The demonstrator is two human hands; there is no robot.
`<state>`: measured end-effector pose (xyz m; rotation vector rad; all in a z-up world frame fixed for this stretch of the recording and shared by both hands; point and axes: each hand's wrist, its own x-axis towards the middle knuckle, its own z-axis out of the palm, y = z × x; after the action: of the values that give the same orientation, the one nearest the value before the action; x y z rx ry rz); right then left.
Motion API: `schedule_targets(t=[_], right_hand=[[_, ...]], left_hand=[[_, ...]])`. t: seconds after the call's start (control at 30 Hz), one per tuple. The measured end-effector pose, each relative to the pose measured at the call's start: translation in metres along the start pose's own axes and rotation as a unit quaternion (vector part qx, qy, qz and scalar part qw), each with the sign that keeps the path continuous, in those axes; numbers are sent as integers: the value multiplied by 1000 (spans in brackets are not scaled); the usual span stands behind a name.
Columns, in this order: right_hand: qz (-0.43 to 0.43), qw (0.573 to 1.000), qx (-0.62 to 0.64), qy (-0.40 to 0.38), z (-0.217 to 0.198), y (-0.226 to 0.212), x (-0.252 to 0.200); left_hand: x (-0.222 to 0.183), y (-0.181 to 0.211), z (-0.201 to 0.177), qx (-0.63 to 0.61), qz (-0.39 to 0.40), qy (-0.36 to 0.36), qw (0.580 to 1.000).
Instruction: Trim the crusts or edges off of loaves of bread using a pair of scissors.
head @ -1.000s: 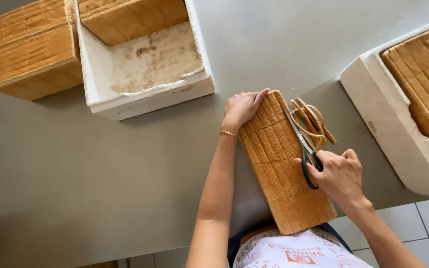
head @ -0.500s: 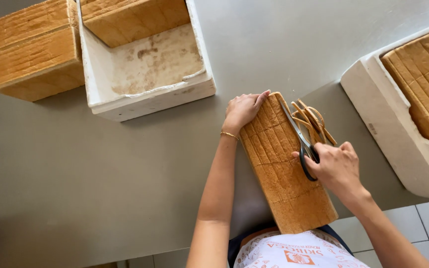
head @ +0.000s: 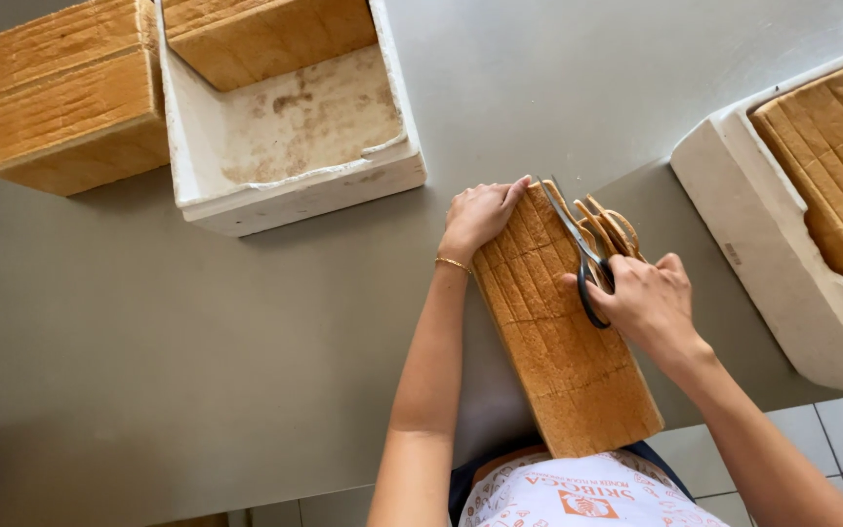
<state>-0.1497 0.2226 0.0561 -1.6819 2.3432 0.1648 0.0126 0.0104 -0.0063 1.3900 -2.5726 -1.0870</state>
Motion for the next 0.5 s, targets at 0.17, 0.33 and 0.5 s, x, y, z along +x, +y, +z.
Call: schedule_targets(t=[0.17,0.33,0.5], right_hand=[[-1,999,-16,51,20,9,10],[15,1000,-3,-4,-5,-3,15],[6,999,19,-25,-23,-14,15]], left_hand=[[3,-4,0,7,3,4,1000],[8,-8,3,11,6,3,1000],[2,-3,0,16,7,14,1000]])
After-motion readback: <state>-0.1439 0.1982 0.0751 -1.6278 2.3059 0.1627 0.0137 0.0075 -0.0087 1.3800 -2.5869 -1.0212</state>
